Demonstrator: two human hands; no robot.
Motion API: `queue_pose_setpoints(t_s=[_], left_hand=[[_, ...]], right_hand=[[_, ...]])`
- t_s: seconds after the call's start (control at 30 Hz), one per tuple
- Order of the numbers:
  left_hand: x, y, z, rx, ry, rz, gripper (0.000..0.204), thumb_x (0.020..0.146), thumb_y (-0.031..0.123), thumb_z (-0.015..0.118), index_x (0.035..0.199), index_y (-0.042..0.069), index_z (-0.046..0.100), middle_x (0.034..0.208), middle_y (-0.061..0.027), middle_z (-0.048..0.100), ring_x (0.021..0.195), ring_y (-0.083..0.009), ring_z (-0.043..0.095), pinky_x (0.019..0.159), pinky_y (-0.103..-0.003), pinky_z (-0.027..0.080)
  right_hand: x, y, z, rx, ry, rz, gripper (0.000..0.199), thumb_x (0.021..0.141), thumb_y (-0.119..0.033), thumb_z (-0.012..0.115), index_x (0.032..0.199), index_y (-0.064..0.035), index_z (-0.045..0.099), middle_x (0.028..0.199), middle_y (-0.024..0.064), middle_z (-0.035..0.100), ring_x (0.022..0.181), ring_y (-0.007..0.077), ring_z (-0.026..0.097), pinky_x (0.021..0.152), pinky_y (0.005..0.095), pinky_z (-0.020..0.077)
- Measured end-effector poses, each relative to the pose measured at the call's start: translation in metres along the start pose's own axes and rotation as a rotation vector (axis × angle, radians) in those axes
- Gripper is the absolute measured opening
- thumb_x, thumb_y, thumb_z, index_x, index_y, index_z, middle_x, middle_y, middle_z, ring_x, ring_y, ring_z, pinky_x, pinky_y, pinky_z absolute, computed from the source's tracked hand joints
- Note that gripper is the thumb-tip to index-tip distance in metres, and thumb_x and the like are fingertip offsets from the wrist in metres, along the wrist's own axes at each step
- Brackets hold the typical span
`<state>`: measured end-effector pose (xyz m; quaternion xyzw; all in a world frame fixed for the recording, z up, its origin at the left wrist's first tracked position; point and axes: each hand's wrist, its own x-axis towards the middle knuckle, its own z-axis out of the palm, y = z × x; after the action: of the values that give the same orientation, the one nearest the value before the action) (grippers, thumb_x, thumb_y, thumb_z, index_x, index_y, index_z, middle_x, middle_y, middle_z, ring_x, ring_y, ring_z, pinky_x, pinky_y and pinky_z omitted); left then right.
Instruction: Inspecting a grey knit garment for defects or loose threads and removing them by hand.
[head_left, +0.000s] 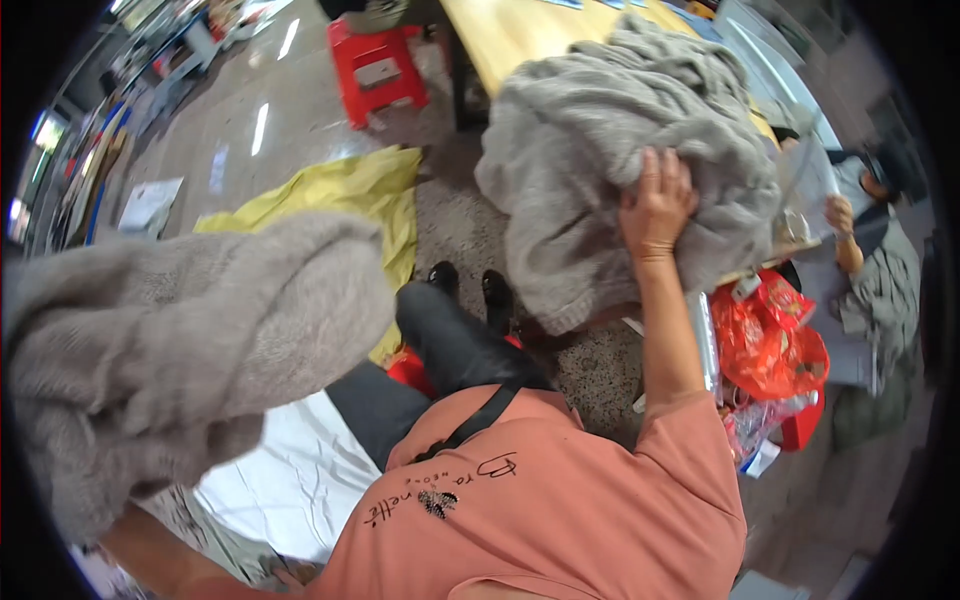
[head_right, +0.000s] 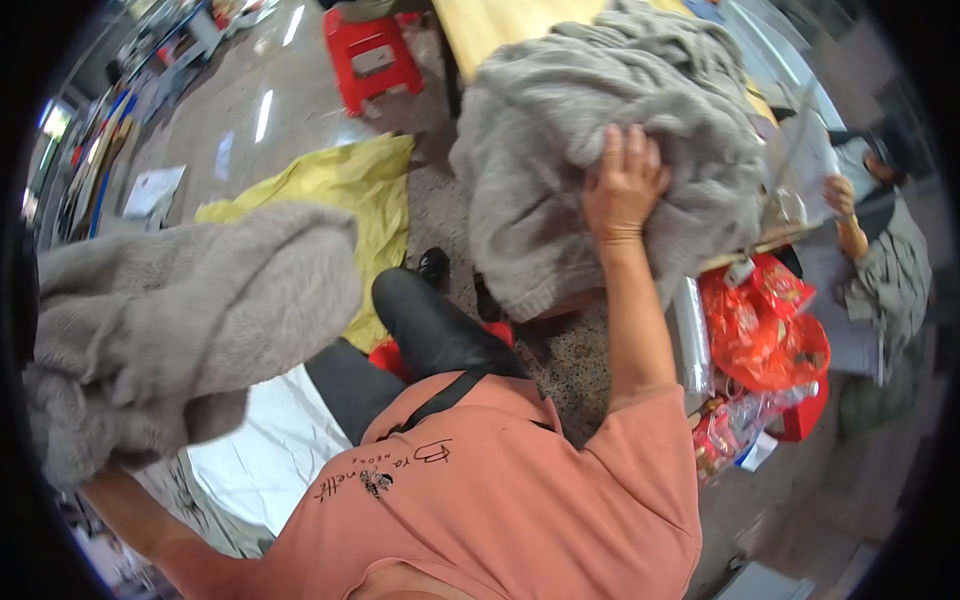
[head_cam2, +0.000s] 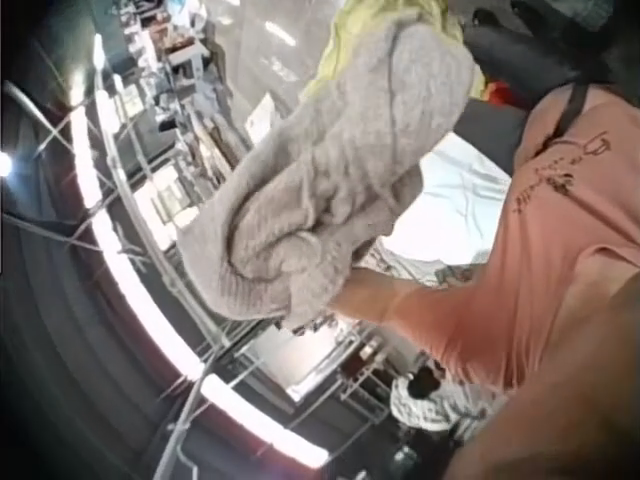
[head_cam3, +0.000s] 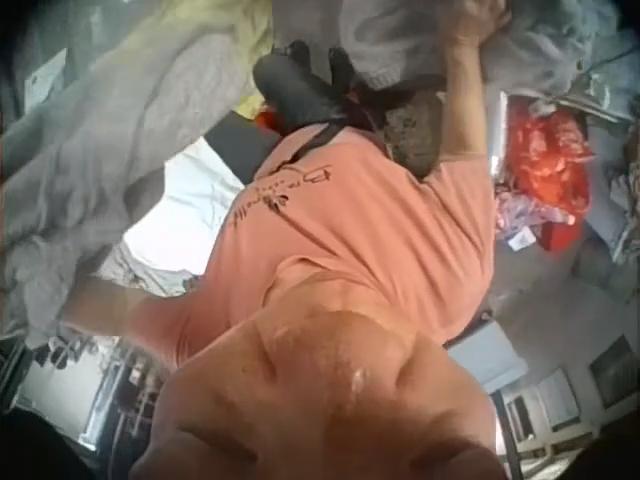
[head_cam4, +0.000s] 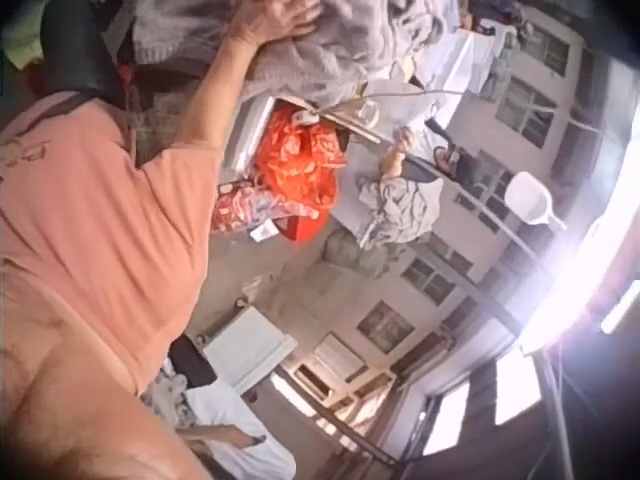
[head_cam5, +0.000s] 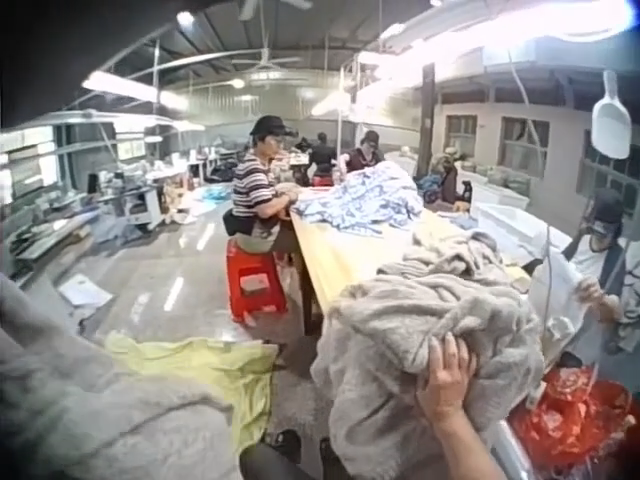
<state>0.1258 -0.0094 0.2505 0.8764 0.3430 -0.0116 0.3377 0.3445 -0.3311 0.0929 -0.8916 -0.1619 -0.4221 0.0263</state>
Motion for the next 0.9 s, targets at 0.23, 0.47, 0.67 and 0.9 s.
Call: queue_pose_setpoints(t_s=[0.23, 0.47, 0.67, 0.9], left_hand=[[-0.036, -0.108, -0.059, -0.136, 0.127, -0.298, 0.049, 0.079, 0.031, 0.056, 0.118, 0.003, 0.045, 0.111, -0.0102, 0.050, 0.090, -0.0222, 0.052, 0.079, -0.033, 0.042], [-0.053, -0.171, -0.058, -0.337, 0.065, -0.372, 0.048, 0.080, 0.033, 0.054, 0.117, 0.004, 0.044, 0.107, -0.0103, 0.052, 0.084, -0.0216, 0.054, 0.074, -0.032, 0.044], [-0.058, -0.234, -0.017, -0.575, -0.032, -0.399, 0.047, 0.082, 0.034, 0.053, 0.117, 0.004, 0.044, 0.104, -0.0103, 0.053, 0.078, -0.0211, 0.056, 0.069, -0.032, 0.046], [-0.073, -0.303, 0.078, -0.854, -0.272, -0.440, 0.047, 0.083, 0.035, 0.052, 0.117, 0.004, 0.044, 0.100, -0.0104, 0.055, 0.071, -0.0205, 0.058, 0.064, -0.031, 0.048]], right_hand=[[0.012, -0.138, -0.113, 1.051, -0.305, -0.480, 0.086, 0.051, -0.002, 0.073, 0.127, -0.0027, 0.032, 0.131, 0.0193, 0.031, 0.121, 0.0352, 0.031, 0.100, 0.0396, 0.0261], [-0.050, -0.275, -0.120, 1.719, -0.509, -0.994, 0.065, 0.067, -0.022, 0.065, 0.123, -0.0036, 0.038, 0.124, 0.0210, 0.038, 0.108, 0.0361, 0.041, 0.090, 0.0429, 0.0328], [-0.042, -0.203, -0.101, 1.367, -0.589, -0.117, 0.017, 0.074, -0.006, 0.051, 0.089, -0.0025, 0.058, 0.079, 0.0084, 0.058, 0.072, 0.0181, 0.056, 0.065, 0.0306, 0.0459], [-0.069, -0.080, -0.089, 0.404, -1.058, -0.846, 0.018, 0.059, -0.001, 0.055, 0.077, -0.0023, 0.054, 0.077, 0.0151, 0.058, 0.069, 0.0325, 0.057, 0.061, 0.0393, 0.0462]])
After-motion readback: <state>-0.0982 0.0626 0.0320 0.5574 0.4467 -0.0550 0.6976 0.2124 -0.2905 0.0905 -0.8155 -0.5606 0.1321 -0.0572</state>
